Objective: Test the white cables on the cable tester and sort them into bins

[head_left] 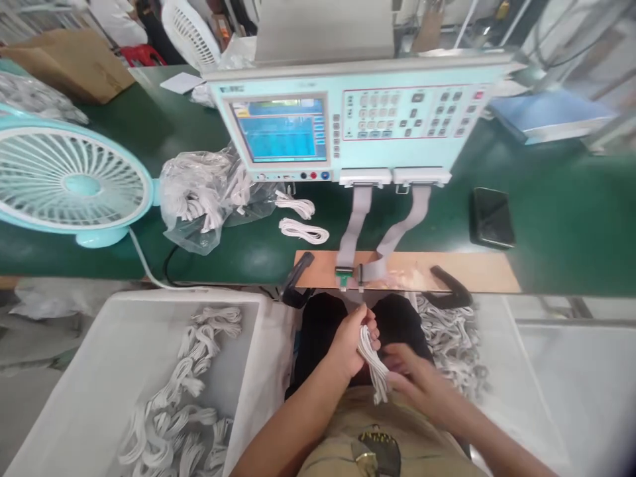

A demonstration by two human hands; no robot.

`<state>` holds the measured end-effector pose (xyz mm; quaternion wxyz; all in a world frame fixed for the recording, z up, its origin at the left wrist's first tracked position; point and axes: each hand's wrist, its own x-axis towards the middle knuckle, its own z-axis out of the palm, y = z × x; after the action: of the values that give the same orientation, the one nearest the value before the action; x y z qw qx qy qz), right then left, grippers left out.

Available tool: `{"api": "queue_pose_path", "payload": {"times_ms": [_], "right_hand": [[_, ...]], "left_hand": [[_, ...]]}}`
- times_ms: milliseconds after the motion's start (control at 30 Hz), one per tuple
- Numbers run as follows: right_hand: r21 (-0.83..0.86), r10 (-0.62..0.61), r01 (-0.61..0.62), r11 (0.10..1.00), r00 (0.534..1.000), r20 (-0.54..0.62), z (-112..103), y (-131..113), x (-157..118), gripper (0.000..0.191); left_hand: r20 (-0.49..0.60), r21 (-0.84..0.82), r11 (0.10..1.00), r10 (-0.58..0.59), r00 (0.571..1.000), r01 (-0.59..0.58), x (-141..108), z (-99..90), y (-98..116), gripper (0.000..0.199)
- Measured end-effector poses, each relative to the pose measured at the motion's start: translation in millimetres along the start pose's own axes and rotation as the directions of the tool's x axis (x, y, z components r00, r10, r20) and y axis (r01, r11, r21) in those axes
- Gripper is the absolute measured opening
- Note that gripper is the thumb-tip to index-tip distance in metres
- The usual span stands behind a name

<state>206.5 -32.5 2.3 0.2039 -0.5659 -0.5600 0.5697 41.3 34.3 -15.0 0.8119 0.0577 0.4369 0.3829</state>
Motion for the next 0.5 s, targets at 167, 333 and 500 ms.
{"api": "queue_pose_path", "payload": {"times_ms": [167, 333, 500], "right_hand": [[0.562, 0.032, -0.023, 0.827, 0.999, -0.007, 39, -9, 16, 0.04], [0.809, 0.122, -0.008, 0.587, 0.989, -0.079, 39, 16, 18, 0.043], [0.84, 0.125, -0.031, 0.542, 0.991, -0.045, 50, 28, 24, 0.045]], "left_hand": [[0.076, 0.71, 0.556, 0.549, 0.832, -0.432, -33, -12.3, -20, 0.042], [0.565, 0.808, -0.07, 0.37, 0.737, -0.584, -47, -49.9, -36, 0.027], [0.754, 0.655, -0.349, 0.354, 0.553, -0.67, -43, -42.3, -43, 0.018]]}}
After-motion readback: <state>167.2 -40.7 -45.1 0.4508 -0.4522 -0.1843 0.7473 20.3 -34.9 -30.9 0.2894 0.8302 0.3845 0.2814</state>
